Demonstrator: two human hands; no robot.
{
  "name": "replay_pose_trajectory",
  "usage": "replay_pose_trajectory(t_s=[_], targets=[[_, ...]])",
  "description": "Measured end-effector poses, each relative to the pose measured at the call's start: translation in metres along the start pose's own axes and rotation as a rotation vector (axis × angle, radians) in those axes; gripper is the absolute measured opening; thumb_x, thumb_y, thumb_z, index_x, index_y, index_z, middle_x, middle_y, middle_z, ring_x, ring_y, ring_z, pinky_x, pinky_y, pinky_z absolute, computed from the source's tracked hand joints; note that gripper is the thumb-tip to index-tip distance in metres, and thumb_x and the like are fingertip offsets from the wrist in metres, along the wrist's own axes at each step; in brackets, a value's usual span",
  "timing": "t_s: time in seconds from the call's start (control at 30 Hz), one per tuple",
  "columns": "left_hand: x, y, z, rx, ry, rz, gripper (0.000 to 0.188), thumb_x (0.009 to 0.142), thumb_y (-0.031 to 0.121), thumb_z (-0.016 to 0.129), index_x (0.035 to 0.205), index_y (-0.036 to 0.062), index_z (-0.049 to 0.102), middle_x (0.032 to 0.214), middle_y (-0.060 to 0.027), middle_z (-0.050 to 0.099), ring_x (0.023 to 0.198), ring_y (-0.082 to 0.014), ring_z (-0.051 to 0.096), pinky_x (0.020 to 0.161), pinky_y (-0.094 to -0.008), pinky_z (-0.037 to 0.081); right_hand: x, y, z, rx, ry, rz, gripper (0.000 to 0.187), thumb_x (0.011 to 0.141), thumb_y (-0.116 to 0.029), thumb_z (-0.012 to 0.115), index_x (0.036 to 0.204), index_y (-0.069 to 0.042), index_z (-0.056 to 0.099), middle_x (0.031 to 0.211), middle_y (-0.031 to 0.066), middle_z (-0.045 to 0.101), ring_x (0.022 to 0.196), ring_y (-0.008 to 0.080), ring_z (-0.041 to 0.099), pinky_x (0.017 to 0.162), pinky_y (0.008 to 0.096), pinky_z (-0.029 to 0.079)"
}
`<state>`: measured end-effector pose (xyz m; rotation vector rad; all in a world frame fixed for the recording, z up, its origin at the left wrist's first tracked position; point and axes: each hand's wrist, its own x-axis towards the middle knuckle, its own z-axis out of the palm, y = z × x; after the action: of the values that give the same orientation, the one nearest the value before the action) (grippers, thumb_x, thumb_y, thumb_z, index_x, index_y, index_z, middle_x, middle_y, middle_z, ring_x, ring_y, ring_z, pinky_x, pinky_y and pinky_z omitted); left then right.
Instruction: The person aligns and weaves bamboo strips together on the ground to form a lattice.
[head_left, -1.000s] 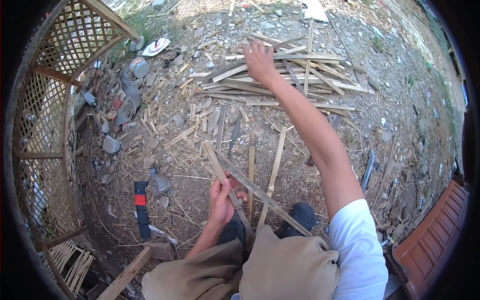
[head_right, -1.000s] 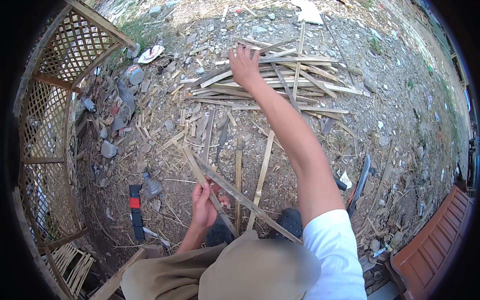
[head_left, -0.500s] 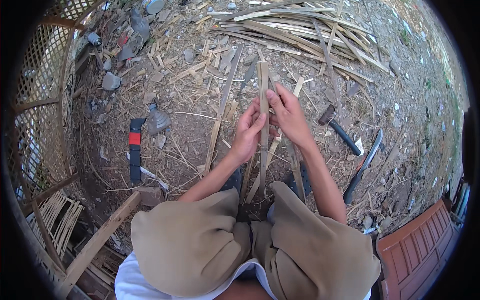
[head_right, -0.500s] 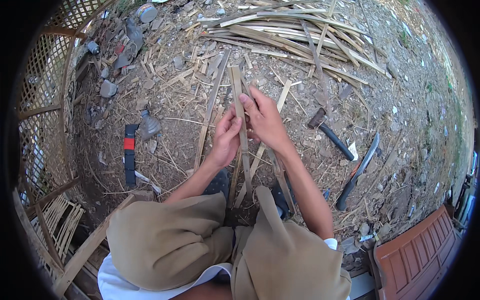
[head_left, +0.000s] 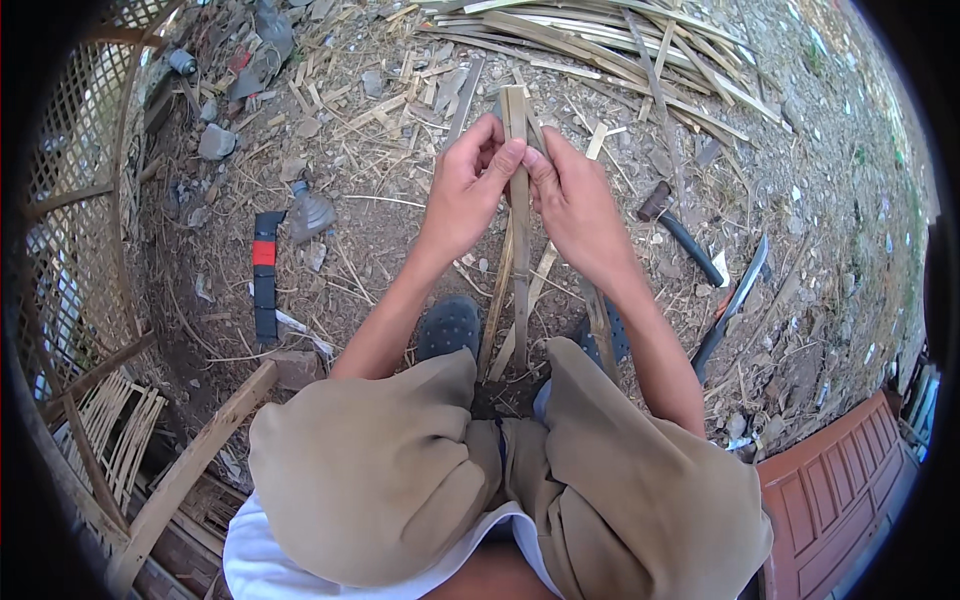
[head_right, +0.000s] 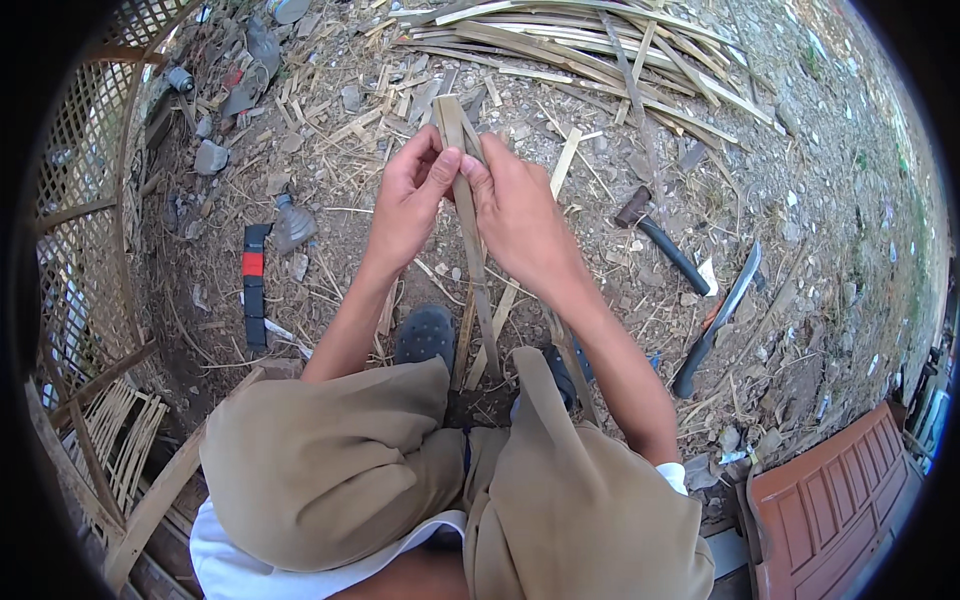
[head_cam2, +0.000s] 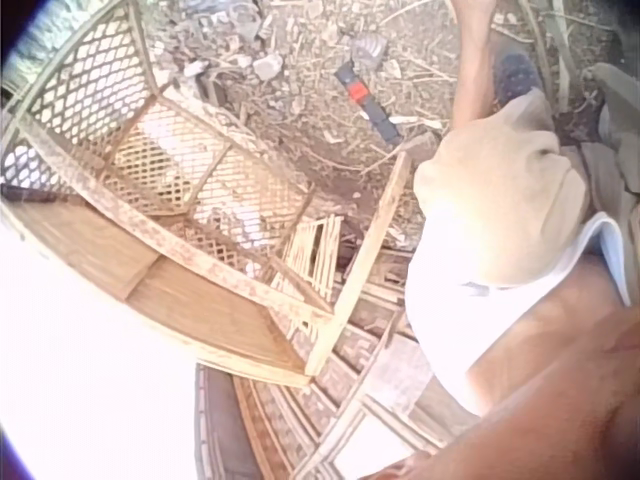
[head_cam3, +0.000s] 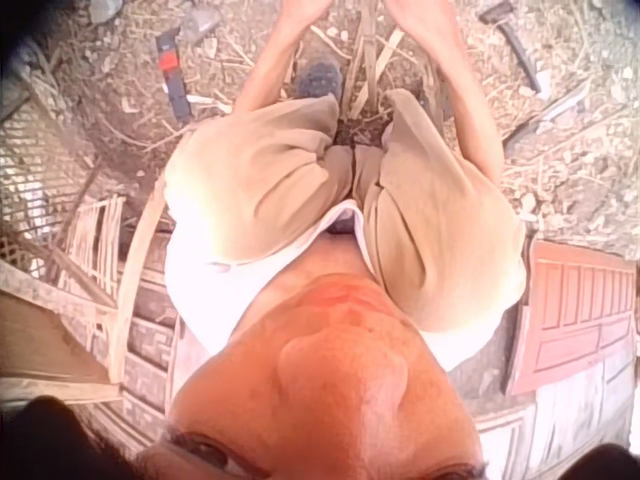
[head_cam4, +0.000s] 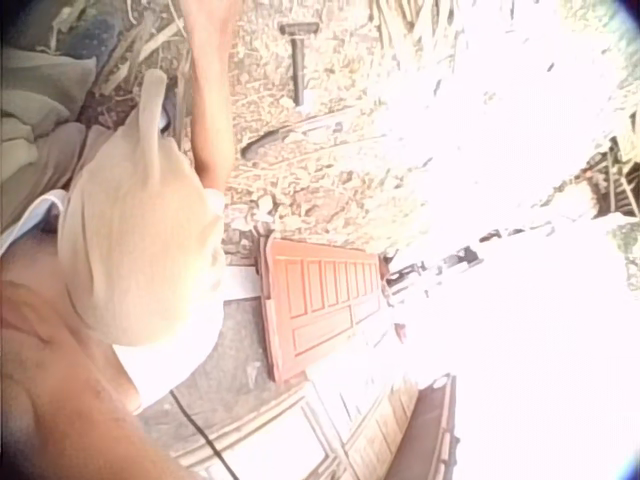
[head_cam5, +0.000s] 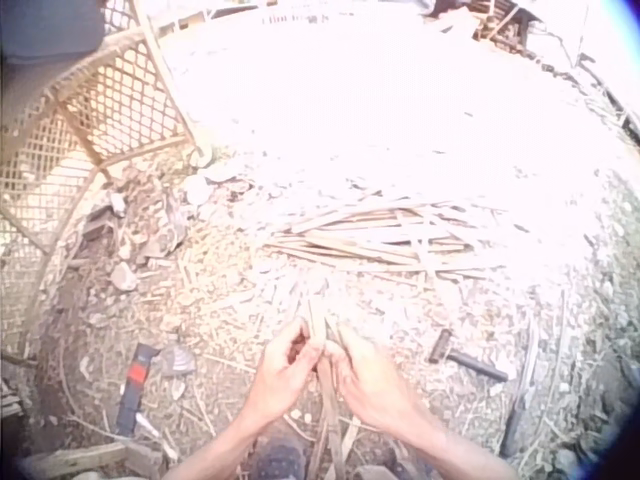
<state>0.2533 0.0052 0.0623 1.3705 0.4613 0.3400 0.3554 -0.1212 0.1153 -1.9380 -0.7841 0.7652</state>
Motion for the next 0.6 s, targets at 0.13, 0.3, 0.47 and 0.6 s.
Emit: replay_pose_trajectory(t_s=[0.13,0.3,0.47,0.6], targets=[[-0.008,-0.005,0.009,-0.168,0.081,-0.011,0.033,0.114,0.027,0.057,0.135,0.0012,0.06,0.114,-0.0058,0.069,0.097,-0.0098,0.065,0.084,-0.0286,0.055,-0.007,-0.014,0.009,-0.089,0.082,-0.066,0.023,0.113,-0.016,0.052,0.104,0.004,0.053,0.082,0.0322,0.065,0.077,0.0548,0.064,0.067,0.0576,0.046],[-0.016,-0.007,0.019,-0.266,0.154,-0.03,0.034,0.117,0.025,0.051,0.138,0.0,0.057,0.119,-0.0072,0.068,0.102,-0.0106,0.066,0.089,-0.0307,0.057,-0.013,-0.013,0.017,-0.077,0.145,-0.126,0.021,0.112,-0.014,0.052,0.104,0.006,0.052,0.084,0.033,0.064,0.078,0.055,0.064,0.068,0.0582,0.045],[-0.018,-0.02,0.027,-0.422,0.239,0.031,0.029,0.118,0.025,0.047,0.132,0.0015,0.057,0.114,-0.0057,0.068,0.099,-0.0093,0.066,0.086,-0.0296,0.057,-0.014,-0.02,0.024,-0.084,0.15,-0.129,0.02,0.112,-0.014,0.052,0.107,0.005,0.051,0.086,0.0323,0.062,0.083,0.0546,0.063,0.072,0.0585,0.045],[-0.016,-0.013,0.034,-0.474,0.256,-0.005,0.03,0.119,0.028,0.042,0.126,0.0035,0.057,0.11,-0.0054,0.068,0.096,-0.0095,0.066,0.085,-0.0287,0.057,-0.012,-0.015,0.01,-0.017,0.049,-0.038,0.022,0.112,-0.017,0.053,0.109,0.004,0.05,0.085,0.0323,0.06,0.082,0.0552,0.06,0.071,0.0561,0.046]])
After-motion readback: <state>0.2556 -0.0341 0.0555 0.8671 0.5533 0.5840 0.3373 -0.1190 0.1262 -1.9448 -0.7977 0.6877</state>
